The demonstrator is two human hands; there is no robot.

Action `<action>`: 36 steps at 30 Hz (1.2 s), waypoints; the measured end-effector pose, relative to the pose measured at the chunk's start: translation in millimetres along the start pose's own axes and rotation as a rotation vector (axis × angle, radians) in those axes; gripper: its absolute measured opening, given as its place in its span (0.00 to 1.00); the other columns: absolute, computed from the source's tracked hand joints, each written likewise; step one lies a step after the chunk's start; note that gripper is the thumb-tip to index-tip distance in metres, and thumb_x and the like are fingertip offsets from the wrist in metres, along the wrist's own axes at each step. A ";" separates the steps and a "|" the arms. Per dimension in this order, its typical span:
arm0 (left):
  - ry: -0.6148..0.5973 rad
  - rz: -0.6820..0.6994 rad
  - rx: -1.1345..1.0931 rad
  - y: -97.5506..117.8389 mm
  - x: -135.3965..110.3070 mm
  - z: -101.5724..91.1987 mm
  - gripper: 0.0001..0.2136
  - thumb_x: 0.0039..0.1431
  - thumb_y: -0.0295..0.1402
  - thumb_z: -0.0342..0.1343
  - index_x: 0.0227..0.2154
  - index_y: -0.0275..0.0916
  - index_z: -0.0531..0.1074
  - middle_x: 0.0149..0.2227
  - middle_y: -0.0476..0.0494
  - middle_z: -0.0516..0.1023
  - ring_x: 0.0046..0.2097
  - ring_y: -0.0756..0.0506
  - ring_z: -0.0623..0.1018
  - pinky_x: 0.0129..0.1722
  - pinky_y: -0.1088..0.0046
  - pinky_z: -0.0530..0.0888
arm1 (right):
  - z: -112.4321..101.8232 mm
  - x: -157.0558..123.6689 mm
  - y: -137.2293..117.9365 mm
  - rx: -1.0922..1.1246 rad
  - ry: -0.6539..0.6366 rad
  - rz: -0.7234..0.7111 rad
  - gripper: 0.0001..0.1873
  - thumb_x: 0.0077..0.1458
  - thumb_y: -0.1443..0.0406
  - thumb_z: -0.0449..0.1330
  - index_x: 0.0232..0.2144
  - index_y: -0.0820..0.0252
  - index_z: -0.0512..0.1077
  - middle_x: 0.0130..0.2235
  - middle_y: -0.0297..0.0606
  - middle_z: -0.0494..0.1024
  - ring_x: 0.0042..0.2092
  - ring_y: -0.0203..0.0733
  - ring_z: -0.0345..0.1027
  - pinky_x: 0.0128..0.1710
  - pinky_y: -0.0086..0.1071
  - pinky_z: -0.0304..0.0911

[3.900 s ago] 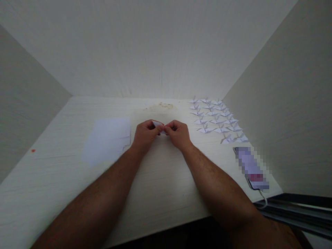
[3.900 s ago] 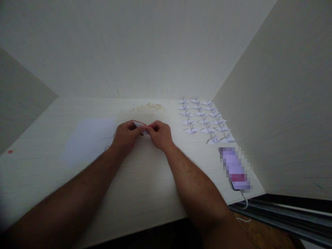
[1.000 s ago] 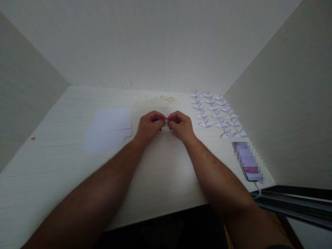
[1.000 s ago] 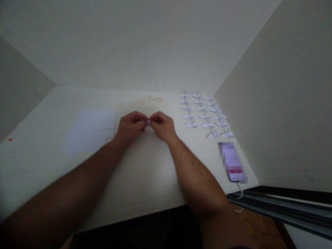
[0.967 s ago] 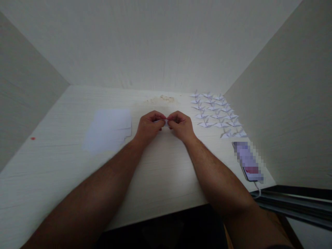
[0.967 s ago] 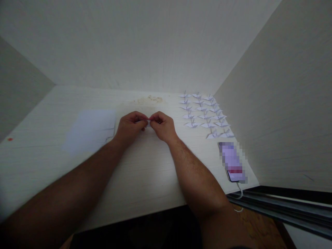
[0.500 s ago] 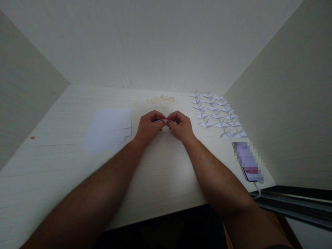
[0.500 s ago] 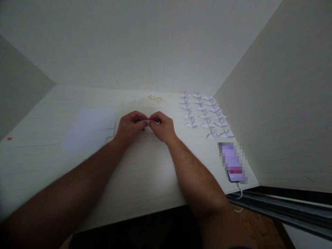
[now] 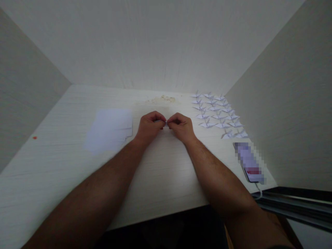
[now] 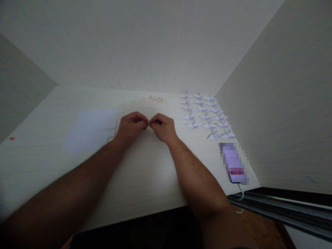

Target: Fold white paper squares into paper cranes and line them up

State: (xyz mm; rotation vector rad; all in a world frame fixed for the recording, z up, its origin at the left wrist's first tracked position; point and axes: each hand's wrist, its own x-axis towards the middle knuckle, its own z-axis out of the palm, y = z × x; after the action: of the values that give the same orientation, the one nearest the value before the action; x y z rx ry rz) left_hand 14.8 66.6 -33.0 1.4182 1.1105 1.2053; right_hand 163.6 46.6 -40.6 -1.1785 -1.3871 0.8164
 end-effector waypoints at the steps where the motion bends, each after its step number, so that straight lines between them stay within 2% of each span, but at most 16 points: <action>1: 0.001 -0.003 0.004 0.1 0.0 -0.2 0.05 0.41 0.23 0.58 0.23 0.39 0.74 0.21 0.53 0.74 0.24 0.52 0.72 0.25 0.76 0.67 | 0.2 -0.1 0.3 0.004 0.000 -0.002 0.02 0.44 0.68 0.61 0.24 0.57 0.74 0.23 0.28 0.73 0.27 0.34 0.65 0.29 0.30 0.60; 10: -0.013 0.006 -0.001 4.9 -2.8 0.1 0.05 0.43 0.27 0.60 0.27 0.39 0.73 0.25 0.52 0.76 0.24 0.52 0.73 0.25 0.76 0.70 | -1.0 -1.8 -3.2 -0.077 0.033 -0.048 0.02 0.48 0.66 0.60 0.27 0.56 0.74 0.29 0.31 0.77 0.32 0.36 0.70 0.36 0.32 0.66; 15: 0.002 -0.012 -0.007 5.5 -2.4 0.7 0.05 0.42 0.27 0.60 0.26 0.39 0.73 0.23 0.52 0.75 0.23 0.52 0.72 0.24 0.75 0.71 | -0.3 -2.8 -6.1 -0.107 0.021 -0.080 0.03 0.50 0.65 0.60 0.27 0.55 0.74 0.31 0.32 0.78 0.35 0.37 0.71 0.38 0.33 0.68; 27: 0.020 -0.043 -0.127 3.4 -0.7 0.5 0.05 0.39 0.25 0.60 0.22 0.38 0.72 0.19 0.53 0.73 0.22 0.52 0.72 0.24 0.75 0.69 | -1.1 -2.0 -2.3 -0.105 0.015 -0.095 0.06 0.47 0.69 0.60 0.26 0.55 0.76 0.27 0.30 0.76 0.30 0.35 0.69 0.33 0.32 0.65; 32: -0.017 -0.031 -0.091 2.0 -0.9 -2.6 0.05 0.41 0.28 0.62 0.24 0.38 0.74 0.23 0.52 0.75 0.23 0.51 0.74 0.27 0.74 0.71 | -1.5 -2.7 -8.9 -0.119 0.031 -0.100 0.06 0.46 0.70 0.59 0.24 0.55 0.75 0.29 0.31 0.78 0.33 0.37 0.71 0.35 0.32 0.67; 36: -0.032 -0.017 -0.121 -0.7 -1.0 -3.1 0.07 0.43 0.33 0.65 0.26 0.38 0.74 0.26 0.50 0.77 0.25 0.51 0.74 0.28 0.74 0.72 | -2.0 -2.4 -9.6 -0.067 0.042 -0.086 0.02 0.47 0.66 0.61 0.25 0.56 0.75 0.31 0.33 0.78 0.35 0.37 0.72 0.35 0.32 0.68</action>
State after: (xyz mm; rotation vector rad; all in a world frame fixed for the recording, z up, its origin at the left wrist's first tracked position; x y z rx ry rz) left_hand 11.6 66.0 -33.6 1.3286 1.0093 1.2132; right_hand 163.3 41.4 -32.0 -1.1725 -1.4304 0.6856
